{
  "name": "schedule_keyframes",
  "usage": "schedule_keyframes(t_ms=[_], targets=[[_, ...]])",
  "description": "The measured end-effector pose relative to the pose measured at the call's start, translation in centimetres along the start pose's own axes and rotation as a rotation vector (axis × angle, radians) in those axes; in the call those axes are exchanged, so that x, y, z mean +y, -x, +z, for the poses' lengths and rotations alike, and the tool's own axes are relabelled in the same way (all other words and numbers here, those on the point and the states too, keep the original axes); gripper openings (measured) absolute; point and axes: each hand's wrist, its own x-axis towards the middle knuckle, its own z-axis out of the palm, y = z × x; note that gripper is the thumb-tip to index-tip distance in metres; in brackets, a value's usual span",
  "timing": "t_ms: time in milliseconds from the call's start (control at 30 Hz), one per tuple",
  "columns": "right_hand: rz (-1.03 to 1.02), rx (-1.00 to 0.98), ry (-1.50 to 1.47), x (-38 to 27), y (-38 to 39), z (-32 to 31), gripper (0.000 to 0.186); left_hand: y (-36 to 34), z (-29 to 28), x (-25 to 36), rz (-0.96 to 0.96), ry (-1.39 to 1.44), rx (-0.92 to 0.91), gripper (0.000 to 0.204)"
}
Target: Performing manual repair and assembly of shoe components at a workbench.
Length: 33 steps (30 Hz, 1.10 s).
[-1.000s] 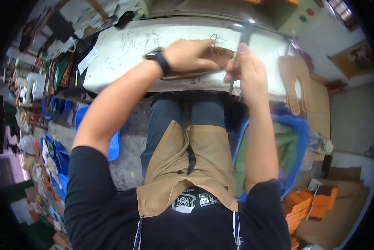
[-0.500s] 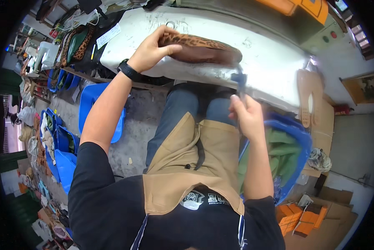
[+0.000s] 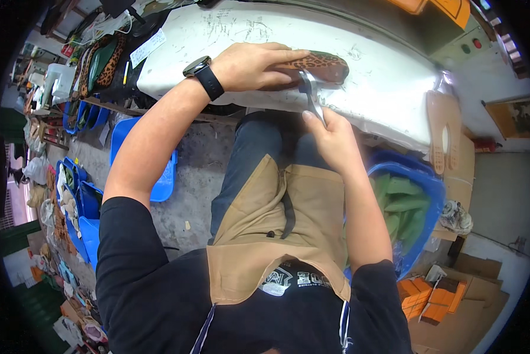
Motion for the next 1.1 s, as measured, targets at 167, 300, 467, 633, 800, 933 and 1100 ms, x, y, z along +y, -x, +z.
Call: schedule_keyframes(t_ms=[167,300,467,633,800,933,1100], targets=[[-0.043,0.045,0.042,0.0,0.1,0.1,0.030,-0.3,0.5,-0.1,-0.022,0.015,0.019,0.052],[-0.056,0.048,0.037,0.4,0.5,0.1,0.031,-0.3,0.8,0.0,-0.016,0.004,0.047,0.048],[-0.081,0.037,0.033,0.7,0.4,0.2,0.033,-0.3,1.2,-0.1,0.021,-0.042,0.101,0.045],[0.005,0.001,0.000,0.0,0.2,0.4,0.033,-0.3,1.3,0.0,0.037,-0.067,0.116,0.044],[0.067,-0.001,0.055,0.1,-0.2,0.8,0.032,-0.5,0.6,0.4,0.005,-0.072,0.044,0.043],[-0.030,0.072,0.223,1.9,-0.4,1.6,0.033,-2.1,2.2,-1.4,0.197,-0.287,0.035,0.044],[-0.167,0.177,0.448,2.5,-1.4,3.0,0.032,-5.9,3.9,-3.1,0.569,-0.683,0.067,0.057]])
